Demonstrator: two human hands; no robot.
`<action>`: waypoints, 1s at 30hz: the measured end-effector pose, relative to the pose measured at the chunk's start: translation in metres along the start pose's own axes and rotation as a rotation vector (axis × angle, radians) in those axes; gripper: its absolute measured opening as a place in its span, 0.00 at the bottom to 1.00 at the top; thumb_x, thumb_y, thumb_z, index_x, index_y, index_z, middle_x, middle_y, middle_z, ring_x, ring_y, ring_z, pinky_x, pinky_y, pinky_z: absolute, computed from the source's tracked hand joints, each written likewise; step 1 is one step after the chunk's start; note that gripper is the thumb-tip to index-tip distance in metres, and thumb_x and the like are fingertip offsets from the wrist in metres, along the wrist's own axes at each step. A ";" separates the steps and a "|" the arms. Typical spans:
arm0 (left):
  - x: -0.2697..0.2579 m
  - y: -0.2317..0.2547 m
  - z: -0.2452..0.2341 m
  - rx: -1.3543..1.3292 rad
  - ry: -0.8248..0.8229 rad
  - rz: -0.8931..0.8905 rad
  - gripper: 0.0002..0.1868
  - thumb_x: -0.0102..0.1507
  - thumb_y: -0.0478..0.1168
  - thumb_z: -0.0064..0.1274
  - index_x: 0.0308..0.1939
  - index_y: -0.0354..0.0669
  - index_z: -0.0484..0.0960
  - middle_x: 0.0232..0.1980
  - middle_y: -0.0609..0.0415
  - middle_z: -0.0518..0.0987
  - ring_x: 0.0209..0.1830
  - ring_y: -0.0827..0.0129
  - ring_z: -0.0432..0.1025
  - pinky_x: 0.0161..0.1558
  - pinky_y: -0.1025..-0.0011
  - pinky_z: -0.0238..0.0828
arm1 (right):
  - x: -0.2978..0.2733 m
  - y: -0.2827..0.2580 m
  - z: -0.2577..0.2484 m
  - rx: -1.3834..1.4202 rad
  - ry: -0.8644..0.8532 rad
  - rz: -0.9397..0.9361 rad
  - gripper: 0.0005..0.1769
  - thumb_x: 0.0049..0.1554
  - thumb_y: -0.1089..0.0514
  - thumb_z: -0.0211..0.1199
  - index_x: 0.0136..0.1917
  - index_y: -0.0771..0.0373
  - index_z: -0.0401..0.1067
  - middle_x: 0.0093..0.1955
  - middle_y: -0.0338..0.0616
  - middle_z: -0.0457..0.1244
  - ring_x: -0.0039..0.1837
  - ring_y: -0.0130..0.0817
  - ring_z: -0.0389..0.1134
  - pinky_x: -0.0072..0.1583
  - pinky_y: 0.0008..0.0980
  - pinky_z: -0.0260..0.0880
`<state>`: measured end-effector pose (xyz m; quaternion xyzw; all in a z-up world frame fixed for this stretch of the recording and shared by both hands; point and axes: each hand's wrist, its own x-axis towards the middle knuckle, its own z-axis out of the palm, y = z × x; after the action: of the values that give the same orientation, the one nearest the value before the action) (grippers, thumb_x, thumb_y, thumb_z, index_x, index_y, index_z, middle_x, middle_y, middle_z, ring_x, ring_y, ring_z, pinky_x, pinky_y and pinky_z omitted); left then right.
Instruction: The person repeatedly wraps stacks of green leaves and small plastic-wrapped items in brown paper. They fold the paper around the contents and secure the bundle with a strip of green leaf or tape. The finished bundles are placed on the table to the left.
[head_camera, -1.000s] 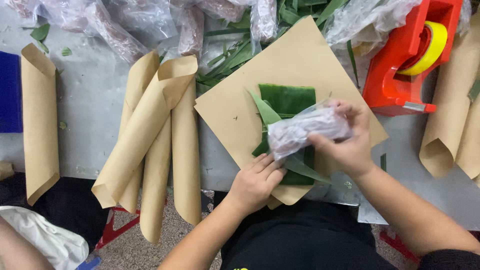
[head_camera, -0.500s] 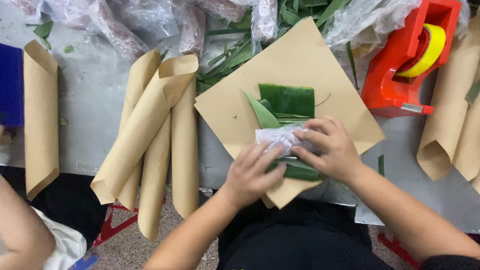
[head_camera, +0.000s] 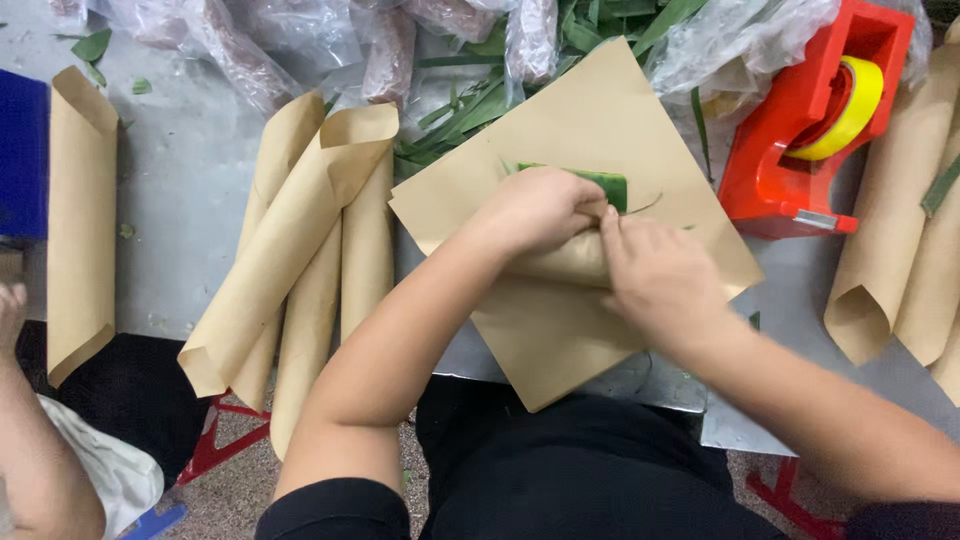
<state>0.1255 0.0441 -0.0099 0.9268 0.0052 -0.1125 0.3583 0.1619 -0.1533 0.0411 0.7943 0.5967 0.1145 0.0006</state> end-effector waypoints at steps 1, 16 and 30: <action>0.002 0.001 -0.002 0.046 -0.073 -0.081 0.11 0.64 0.51 0.54 0.43 0.52 0.85 0.42 0.51 0.85 0.44 0.53 0.78 0.46 0.55 0.73 | -0.003 -0.010 0.005 -0.214 -0.027 -0.012 0.36 0.50 0.54 0.73 0.68 0.73 0.71 0.54 0.47 0.66 0.56 0.37 0.68 0.59 0.34 0.67; -0.010 0.023 0.014 0.473 0.034 0.014 0.22 0.47 0.43 0.66 0.42 0.43 0.78 0.44 0.49 0.79 0.47 0.55 0.76 0.48 0.61 0.74 | 0.051 0.021 0.007 0.357 -0.749 0.160 0.27 0.43 0.35 0.74 0.45 0.55 0.74 0.45 0.44 0.67 0.51 0.44 0.69 0.55 0.42 0.66; 0.005 0.016 -0.005 0.422 0.062 0.044 0.37 0.43 0.54 0.71 0.48 0.39 0.73 0.49 0.45 0.77 0.52 0.52 0.73 0.52 0.58 0.71 | 0.054 0.027 0.037 -0.046 -0.389 0.112 0.18 0.49 0.46 0.71 0.44 0.60 0.74 0.44 0.45 0.65 0.51 0.42 0.67 0.54 0.39 0.65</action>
<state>0.1329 0.0354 0.0030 0.9841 -0.0276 -0.0749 0.1584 0.2081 -0.1050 0.0181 0.8332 0.5374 -0.0275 0.1274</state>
